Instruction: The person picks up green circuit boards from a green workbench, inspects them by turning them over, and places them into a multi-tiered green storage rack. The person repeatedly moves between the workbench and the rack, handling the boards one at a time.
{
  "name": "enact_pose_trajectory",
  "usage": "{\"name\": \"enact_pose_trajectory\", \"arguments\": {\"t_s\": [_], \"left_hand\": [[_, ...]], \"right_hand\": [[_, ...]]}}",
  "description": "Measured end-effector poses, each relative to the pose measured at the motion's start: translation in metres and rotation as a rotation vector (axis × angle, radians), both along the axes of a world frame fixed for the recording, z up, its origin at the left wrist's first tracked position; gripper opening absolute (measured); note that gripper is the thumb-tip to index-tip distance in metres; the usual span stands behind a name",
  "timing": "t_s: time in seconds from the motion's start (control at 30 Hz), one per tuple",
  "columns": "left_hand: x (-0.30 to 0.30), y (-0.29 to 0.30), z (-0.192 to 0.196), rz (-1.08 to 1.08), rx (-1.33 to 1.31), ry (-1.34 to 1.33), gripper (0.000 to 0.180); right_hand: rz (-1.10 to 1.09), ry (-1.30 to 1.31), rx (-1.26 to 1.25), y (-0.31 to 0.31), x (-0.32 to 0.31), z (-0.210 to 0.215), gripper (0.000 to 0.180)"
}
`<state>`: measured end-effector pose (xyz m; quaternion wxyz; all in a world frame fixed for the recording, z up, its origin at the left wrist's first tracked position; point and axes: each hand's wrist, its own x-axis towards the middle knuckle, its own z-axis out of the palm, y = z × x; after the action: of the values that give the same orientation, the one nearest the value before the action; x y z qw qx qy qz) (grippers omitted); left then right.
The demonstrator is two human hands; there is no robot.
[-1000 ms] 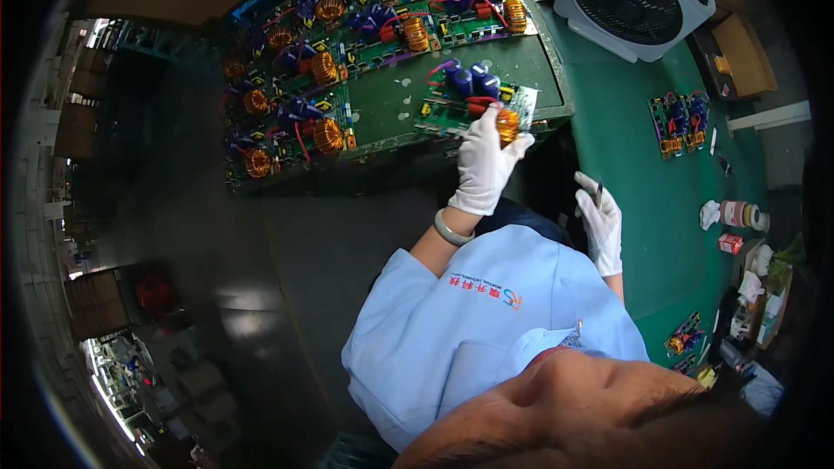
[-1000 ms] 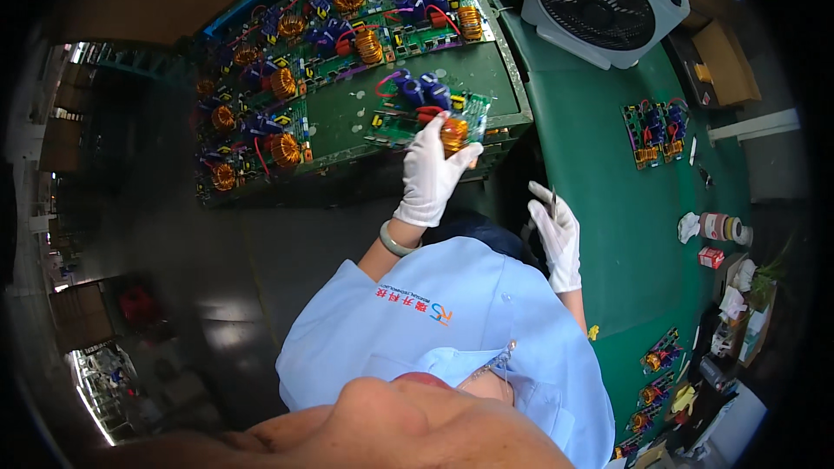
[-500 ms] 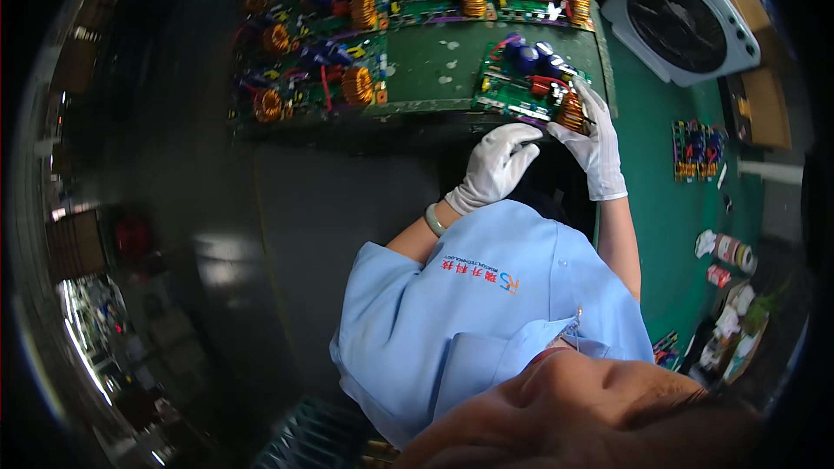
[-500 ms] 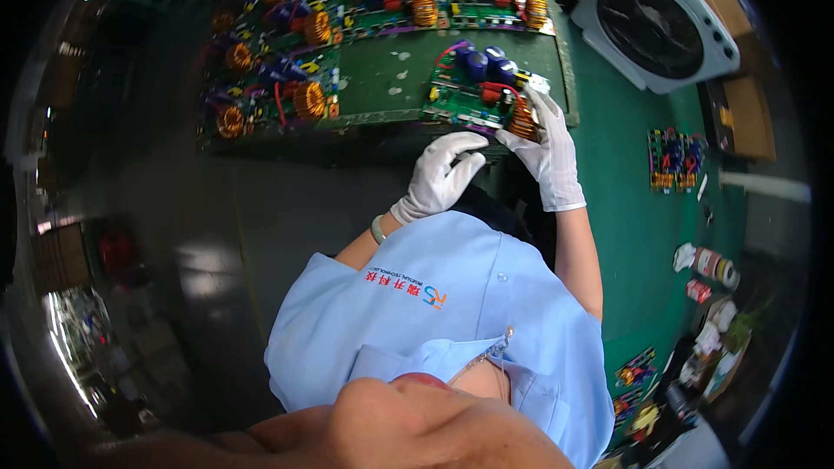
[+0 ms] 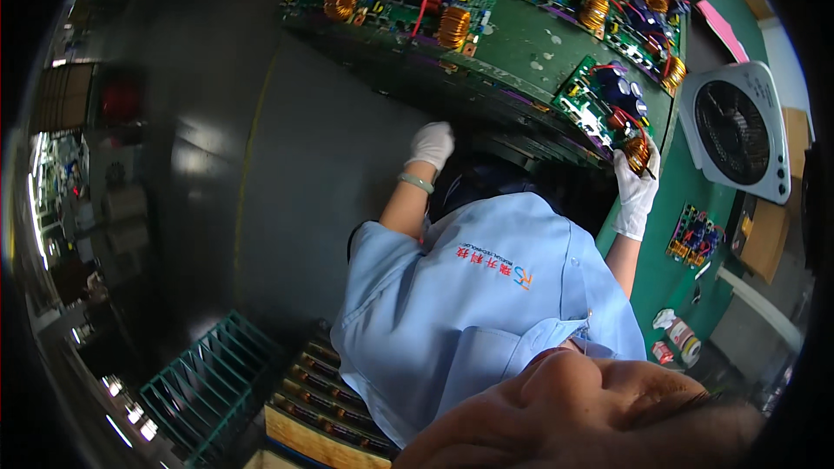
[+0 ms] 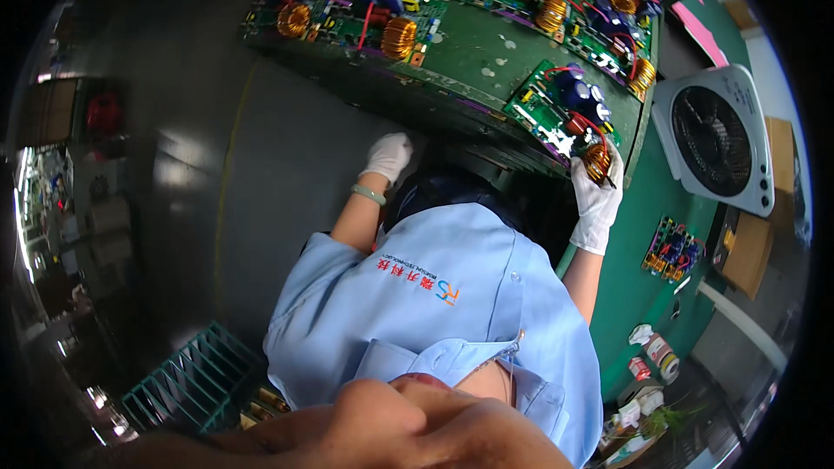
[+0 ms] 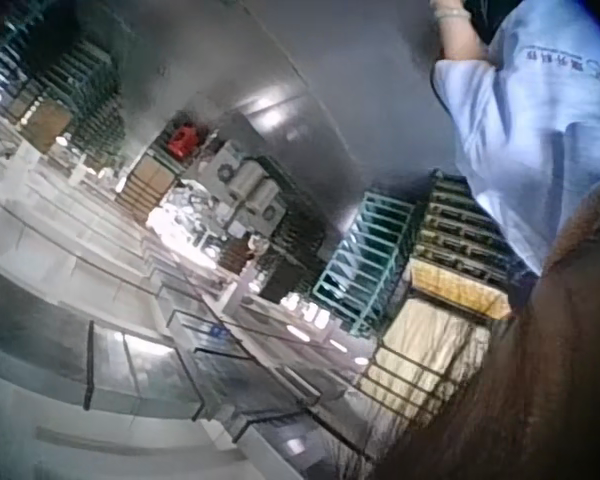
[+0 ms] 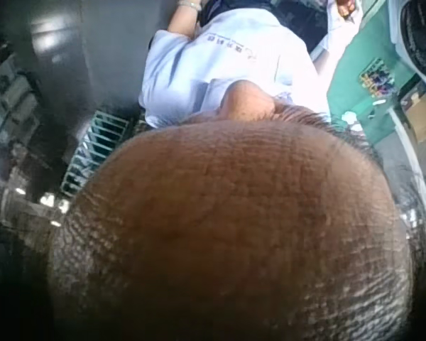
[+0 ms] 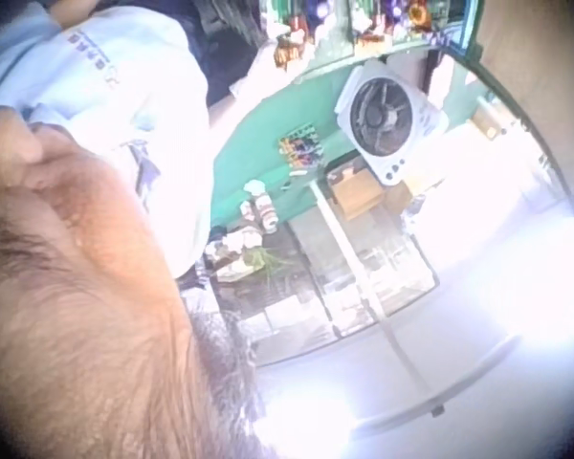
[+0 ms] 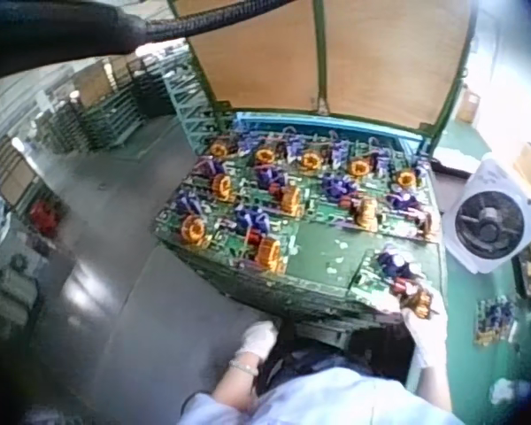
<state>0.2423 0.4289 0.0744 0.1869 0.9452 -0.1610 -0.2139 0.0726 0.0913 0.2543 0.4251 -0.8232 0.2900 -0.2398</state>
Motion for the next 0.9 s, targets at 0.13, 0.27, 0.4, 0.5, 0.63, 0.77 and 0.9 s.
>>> {"name": "enact_pose_trajectory", "arguments": {"t_s": [0.13, 0.27, 0.4, 0.5, 0.63, 0.77, 0.9], "left_hand": [[-0.011, 0.075, -0.076, 0.265, 0.214, 0.303, 0.04], [-0.029, 0.065, -0.101, 0.23, 0.043, 0.37, 0.048], [-0.032, 0.034, -0.103, 0.311, -0.005, 0.479, 0.068], [-0.032, 0.026, -0.114, 0.241, 0.036, 0.508, 0.079], [-0.027, 0.026, -0.121, 0.297, 0.054, 0.492, 0.078], [-0.022, 0.019, -0.119, 0.262, 0.065, 0.509, 0.078], [-0.023, 0.021, -0.118, 0.233, 0.014, 0.514, 0.079]], "right_hand": [[0.093, -0.02, -0.031, -0.007, 0.012, -0.01, 0.061], [0.061, -0.007, 0.016, -0.016, 0.003, -0.016, 0.06], [0.057, -0.007, 0.028, -0.021, 0.003, -0.021, 0.061], [0.08, -0.026, 0.06, -0.027, 0.006, -0.025, 0.063], [0.103, -0.004, -0.003, -0.029, 0.008, -0.027, 0.062], [0.063, 0.011, -0.014, -0.026, 0.003, -0.024, 0.064], [0.047, 0.014, -0.021, -0.023, 0.001, -0.021, 0.064]]}}
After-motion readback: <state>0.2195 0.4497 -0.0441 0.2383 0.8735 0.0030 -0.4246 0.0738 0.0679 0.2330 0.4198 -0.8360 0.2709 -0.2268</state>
